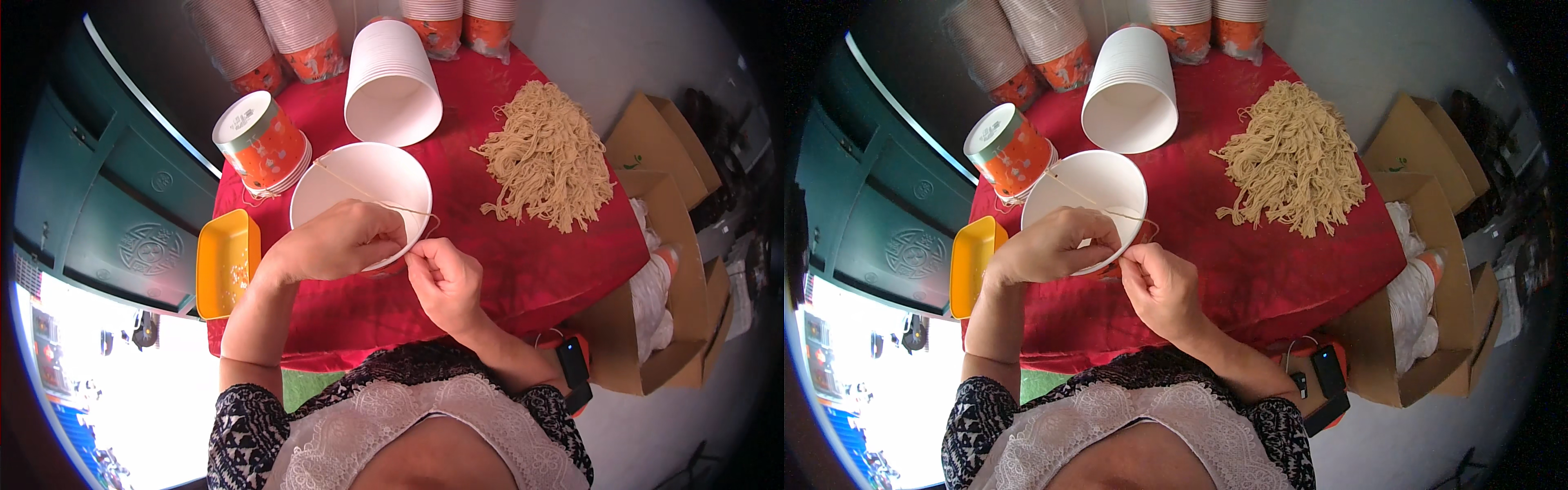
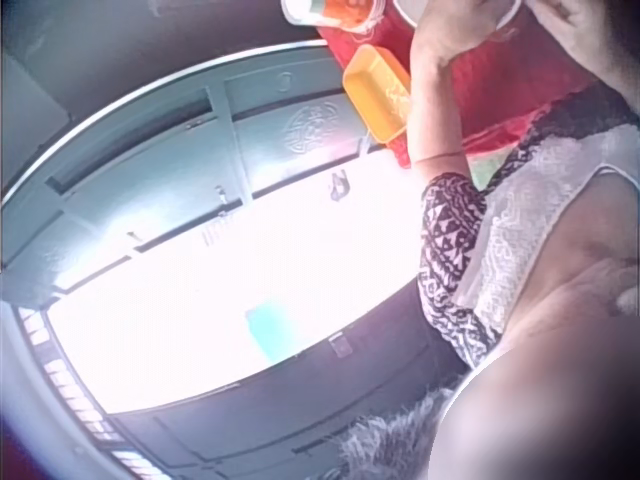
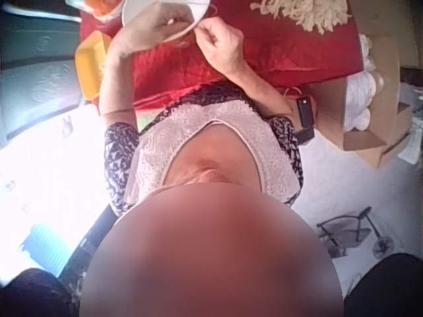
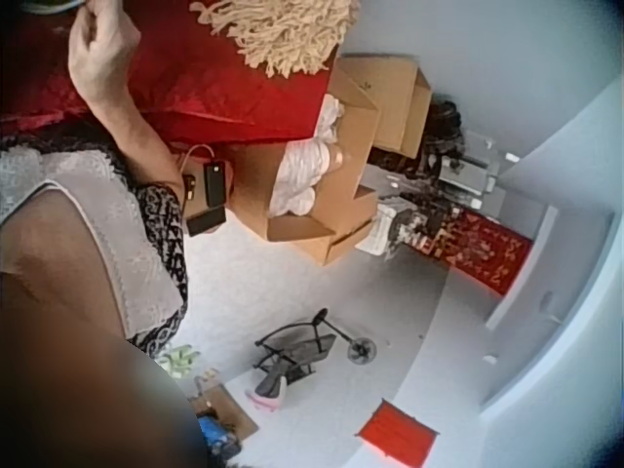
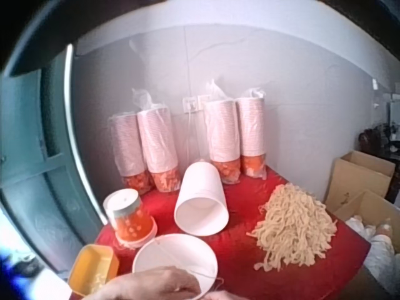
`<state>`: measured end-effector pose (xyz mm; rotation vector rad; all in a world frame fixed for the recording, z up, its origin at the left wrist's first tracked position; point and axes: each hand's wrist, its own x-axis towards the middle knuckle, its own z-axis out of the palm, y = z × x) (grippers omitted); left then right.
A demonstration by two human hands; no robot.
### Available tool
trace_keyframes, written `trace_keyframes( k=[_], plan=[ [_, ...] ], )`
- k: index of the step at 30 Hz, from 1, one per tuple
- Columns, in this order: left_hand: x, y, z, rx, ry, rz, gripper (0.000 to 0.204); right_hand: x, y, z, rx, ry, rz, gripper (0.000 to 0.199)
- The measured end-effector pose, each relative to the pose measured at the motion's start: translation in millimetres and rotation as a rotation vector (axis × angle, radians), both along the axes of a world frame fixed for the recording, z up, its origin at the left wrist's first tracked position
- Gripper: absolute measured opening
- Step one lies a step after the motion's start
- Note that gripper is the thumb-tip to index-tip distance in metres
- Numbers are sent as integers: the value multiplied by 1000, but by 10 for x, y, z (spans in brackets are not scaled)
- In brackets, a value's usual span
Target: The recorder is tying strings around paper bowls or cups as part of a packaging process.
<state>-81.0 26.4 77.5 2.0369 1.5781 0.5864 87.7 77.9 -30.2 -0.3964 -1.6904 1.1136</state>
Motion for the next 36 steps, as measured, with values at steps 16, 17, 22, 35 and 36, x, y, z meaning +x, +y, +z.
trace_keyframes(
  k=[16,17,22,35,36],
  plan=[
    [197,-237,-65,86,-512,344,7,119,71,130,113,-116,5,7],
    [213,-232,-67,100,-630,331,8,109,65,142,85,-117,6,5],
    [251,-187,-42,-42,-856,318,9,90,95,103,103,-128,19,6],
    [214,-143,-29,-118,-794,374,7,437,281,437,-141,-19,288,21],
    [227,-138,-31,-116,-796,375,7,446,297,469,-135,-20,333,23]
  ],
)
